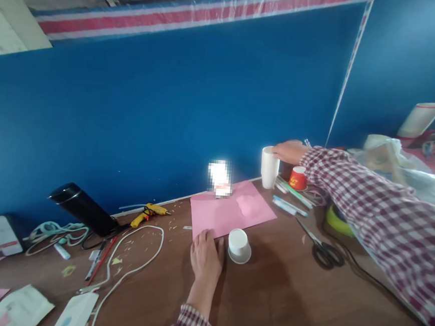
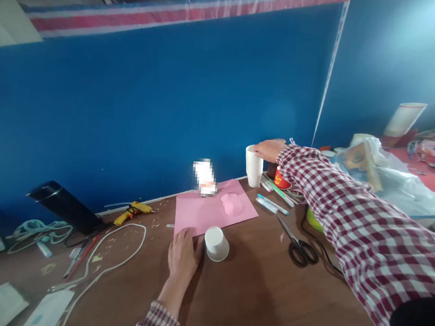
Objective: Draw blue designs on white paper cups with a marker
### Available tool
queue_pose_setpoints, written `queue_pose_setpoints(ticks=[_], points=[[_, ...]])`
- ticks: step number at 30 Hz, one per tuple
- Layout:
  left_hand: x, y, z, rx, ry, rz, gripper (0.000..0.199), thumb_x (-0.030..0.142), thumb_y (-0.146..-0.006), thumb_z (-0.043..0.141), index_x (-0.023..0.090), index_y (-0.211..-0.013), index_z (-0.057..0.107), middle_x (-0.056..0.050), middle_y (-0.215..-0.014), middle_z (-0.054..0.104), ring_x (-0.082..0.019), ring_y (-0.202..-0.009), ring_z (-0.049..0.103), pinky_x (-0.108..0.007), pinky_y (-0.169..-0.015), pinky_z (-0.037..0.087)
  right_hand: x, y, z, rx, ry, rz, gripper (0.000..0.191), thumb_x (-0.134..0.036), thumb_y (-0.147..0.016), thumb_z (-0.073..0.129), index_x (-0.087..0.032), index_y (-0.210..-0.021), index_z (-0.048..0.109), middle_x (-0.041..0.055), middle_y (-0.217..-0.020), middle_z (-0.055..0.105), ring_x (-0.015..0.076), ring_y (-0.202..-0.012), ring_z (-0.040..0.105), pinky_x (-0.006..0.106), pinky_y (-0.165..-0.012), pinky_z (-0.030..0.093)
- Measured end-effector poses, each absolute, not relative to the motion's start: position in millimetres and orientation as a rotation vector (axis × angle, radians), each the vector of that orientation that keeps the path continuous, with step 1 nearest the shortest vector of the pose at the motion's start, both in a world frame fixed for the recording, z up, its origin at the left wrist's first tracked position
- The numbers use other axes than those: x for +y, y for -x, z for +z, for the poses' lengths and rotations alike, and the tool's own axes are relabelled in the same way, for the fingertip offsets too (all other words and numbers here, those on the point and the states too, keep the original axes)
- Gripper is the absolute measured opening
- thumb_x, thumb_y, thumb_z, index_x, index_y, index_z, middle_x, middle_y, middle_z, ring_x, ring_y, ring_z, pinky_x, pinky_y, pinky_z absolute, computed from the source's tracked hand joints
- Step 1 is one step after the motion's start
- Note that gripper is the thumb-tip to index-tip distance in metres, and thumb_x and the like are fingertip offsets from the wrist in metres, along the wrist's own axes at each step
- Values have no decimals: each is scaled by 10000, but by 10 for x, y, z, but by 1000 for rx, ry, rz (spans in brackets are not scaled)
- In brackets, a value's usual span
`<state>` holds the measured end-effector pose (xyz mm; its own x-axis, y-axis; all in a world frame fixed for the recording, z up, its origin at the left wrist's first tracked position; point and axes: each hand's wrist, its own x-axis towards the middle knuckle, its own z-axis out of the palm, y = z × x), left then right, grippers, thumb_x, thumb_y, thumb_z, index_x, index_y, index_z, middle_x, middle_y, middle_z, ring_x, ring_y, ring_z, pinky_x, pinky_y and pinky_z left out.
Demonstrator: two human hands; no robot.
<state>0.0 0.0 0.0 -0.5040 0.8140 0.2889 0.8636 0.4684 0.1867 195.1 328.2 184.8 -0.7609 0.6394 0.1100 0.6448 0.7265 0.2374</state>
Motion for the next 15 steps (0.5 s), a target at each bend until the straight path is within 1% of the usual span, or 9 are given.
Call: queue_pose_setpoints(ticks=[3, 4, 7, 9, 13, 15], points=[[4, 6, -8, -2553, 1464, -471, 369, 364, -935, 385, 178, -1201, 560, -109, -1260, 587, -262, -1187, 507, -412, -967, 396, 3283, -1953, 1839, -2923, 1048, -436, 295, -258, -944, 410, -149, -1107, 631, 153, -1022, 677, 253, -880, 613, 345, -728, 384], [5, 7, -7, -2555, 1464, -474, 369, 364, -934, 386, 177, -1200, 560, -108, -1260, 588, -263, -1186, 507, -413, -967, 396, 3285, -1952, 1831, -2929, 1037, -445, 293, -253, -947, 416, -136, -1123, 619, 153, -1019, 674, 243, -870, 610, 348, -736, 389], [2, 6, 4, -2562, 1469, -490, 365, 361, -932, 392, 174, -1196, 560, -107, -1257, 590, -266, -1187, 506, -414, -968, 396, 3299, -1945, 1794, -2931, 1017, -469, 294, -290, -968, 421, -139, -1165, 578, 94, -986, 661, 198, -828, 604, 349, -757, 418], [0, 4, 12, -2565, 1472, -499, 367, 365, -930, 396, 171, -1195, 560, -107, -1256, 590, -266, -1186, 507, -415, -971, 395, 3314, -1941, 1763, -2916, 1011, -478, 293, -284, -973, 415, -140, -1178, 566, 84, -967, 661, 190, -810, 601, 340, -744, 415], [2, 0, 16, -2570, 1470, -499, 372, 372, -928, 399, 173, -1201, 556, -109, -1254, 590, -264, -1185, 511, -412, -971, 394, 3345, -1946, 1716, -2862, 991, -482, 287, -152, -936, 414, -111, -1163, 586, 166, -969, 681, 220, -817, 612, 319, -697, 367], [2, -2, 12, -2568, 1467, -500, 374, 371, -930, 397, 172, -1206, 552, -110, -1256, 589, -264, -1189, 510, -409, -973, 392, 3360, -1956, 1702, -2831, 988, -479, 286, -146, -932, 424, -119, -1167, 585, 165, -981, 678, 220, -823, 617, 313, -693, 377]])
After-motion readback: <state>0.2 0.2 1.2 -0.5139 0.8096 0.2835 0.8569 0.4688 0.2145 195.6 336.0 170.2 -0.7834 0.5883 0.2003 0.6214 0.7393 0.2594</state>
